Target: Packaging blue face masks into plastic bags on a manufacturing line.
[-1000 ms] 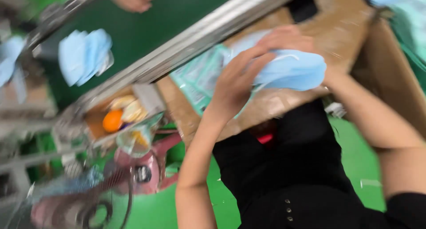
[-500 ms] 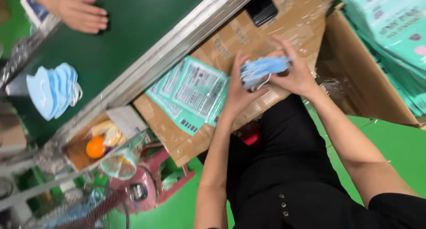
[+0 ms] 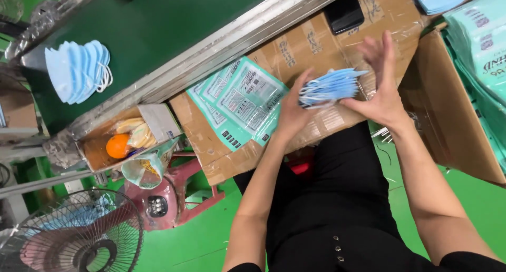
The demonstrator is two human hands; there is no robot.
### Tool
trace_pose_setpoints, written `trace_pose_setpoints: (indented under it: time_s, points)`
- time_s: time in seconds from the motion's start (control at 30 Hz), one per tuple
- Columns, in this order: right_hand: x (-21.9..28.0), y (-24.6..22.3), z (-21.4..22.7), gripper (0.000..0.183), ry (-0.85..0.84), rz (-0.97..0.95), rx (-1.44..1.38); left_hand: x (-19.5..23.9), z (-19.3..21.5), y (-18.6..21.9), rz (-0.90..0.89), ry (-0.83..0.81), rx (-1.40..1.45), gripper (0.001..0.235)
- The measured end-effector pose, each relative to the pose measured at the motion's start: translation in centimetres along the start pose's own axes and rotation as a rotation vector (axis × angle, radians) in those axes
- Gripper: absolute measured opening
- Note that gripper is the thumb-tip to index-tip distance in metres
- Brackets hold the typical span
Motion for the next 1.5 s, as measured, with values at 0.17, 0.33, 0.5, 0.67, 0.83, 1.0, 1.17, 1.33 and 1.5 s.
trace_pose_setpoints:
  time_s: [0.17, 0.33, 0.5, 0.67, 0.83, 1.0, 1.17, 1.33, 1.5]
  points:
    - [-0.3, -2.2, -1.0, 0.123, -0.192, 0.023, 0.378, 0.4, 0.1, 0.8, -0.155, 0.040, -0.008, 0.108]
    - [-0.1, 0.5, -0.1, 0.134, 0.006, 0.013, 0.145, -0.2, -0.2, -0.5, 0.018, 0.024, 0.081, 0.107]
    - [-0.5, 3.7, -2.5, 0.117, 0.001, -0.189, -0.157, -0.4, -0.3, -0.7, -0.161, 0.073, 0.060, 0.115]
    - [1.6, 4.7, -3.9, 0.085, 0.033, 0.031, 0.195, -0.1, -2.1, -2.5, -0.006, 0.056, 0.135, 0.102]
    - [5.7, 12.3, -5.1, 0.049, 0.055, -0.271, -0.083, 2.5, -1.9, -1.0, -0.056, 0.236, -0.022, 0.085]
    - [3.9, 11.1, -3.5, 0.045, 0.307, -0.181, -0.095, 7.9, 2.6, 0.5, -0.224, 0.422, -0.539, 0.051]
    - [2.7, 8.2, -3.0, 0.043, 0.247, -0.173, 0.328, 10.9, 4.5, -3.4, -0.074, 0.300, -0.766, 0.041]
    - [1.2, 6.7, -3.2, 0.036, 0.356, 0.010, 0.009, 9.1, 2.6, -7.0, 0.038, 0.112, -1.002, 0.022]
    - [-1.0, 6.8, -10.0, 0.034, 0.051, -0.223, -0.360, 8.5, 5.0, -3.9, -0.222, 0.428, -0.941, 0.028]
Point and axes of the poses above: each hand's wrist, its own x-axis away from the middle knuckle, its own z-axis out of the back of the hand, y = z × x, the point moved 5 cm from there along -x, towards the middle knuckle, and after that the axes turned 14 degrees about -y, right-handed, at the moved point
